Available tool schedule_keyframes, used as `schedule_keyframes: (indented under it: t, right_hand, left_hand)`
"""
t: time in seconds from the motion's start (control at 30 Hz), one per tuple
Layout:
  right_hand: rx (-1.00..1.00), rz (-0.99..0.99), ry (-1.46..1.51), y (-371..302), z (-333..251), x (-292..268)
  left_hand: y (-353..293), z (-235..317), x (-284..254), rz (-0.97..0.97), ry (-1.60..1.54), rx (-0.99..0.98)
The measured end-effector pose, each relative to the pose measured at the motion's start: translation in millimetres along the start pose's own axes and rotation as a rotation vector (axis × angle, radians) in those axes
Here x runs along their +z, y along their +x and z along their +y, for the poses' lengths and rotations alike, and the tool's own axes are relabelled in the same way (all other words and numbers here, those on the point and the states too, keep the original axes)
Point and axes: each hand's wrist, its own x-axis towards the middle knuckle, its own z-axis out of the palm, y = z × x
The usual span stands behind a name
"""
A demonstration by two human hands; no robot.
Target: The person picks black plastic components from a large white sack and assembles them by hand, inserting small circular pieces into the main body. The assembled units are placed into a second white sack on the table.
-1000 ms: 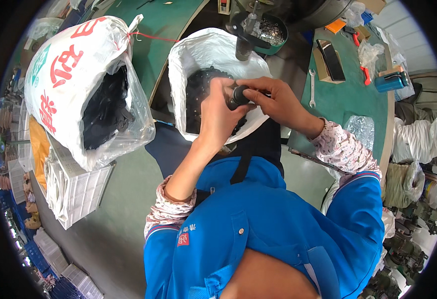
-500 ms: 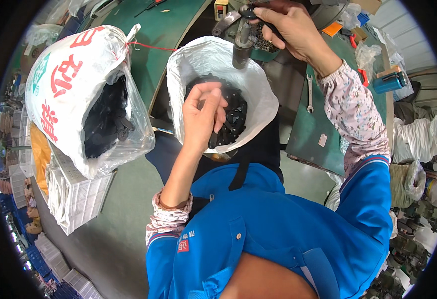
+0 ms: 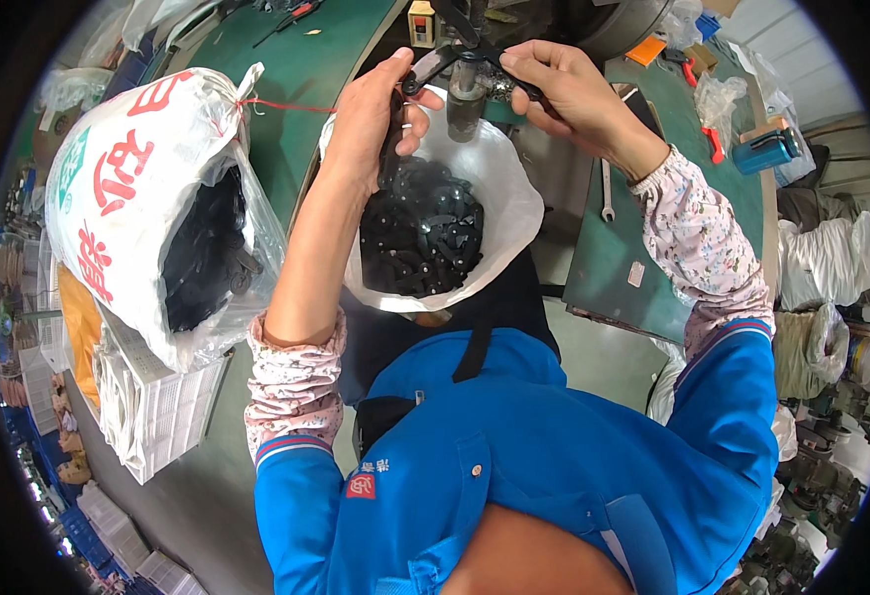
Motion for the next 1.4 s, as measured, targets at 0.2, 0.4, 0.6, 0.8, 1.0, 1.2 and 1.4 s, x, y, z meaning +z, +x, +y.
schedule_keyframes:
  t: [0.2, 0.4, 0.6, 0.8, 1.0, 1.2, 1.4]
  right_hand:
    - [-0.03, -0.082, 0.07, 0.7, -10.7, -0.9]
    - [-0.059, -0.334, -0.349, -26.9, -0.6, -4.1]
    - [-0.041, -0.056, -0.008, -39.7, 66.4, 40.9]
    - [-0.426, -0.281, -0.331, -66.2, 108.2, 98.7]
    - [0.126, -0.615, 0.263, -90.9, 126.8, 172.3]
    - [0.204, -0.586, 0.284, -111.9, 144.4, 175.1]
    - [0.184, -0.545, 0.328, -123.8, 144.8, 187.9]
  left_hand:
    - [8.5, 2.3, 10.2, -0.098, -0.03, 0.073]
    - [-30.4, 5.3, -35.0, -0.24, 0.234, -0.093]
    - [-84.0, -92.7, -14.6, -0.163, 0.163, -0.294]
    - [-130.3, -81.4, -41.8, 0.28, 0.257, 0.27]
    - [-159.3, -58.3, -56.6, 0.154, 0.252, 0.146]
    - [-165.2, 7.9, -201.9, -0.057, 1.985, 0.026]
    - [-147.3, 4.1, -210.0, -0.321, 2.249, -0.428]
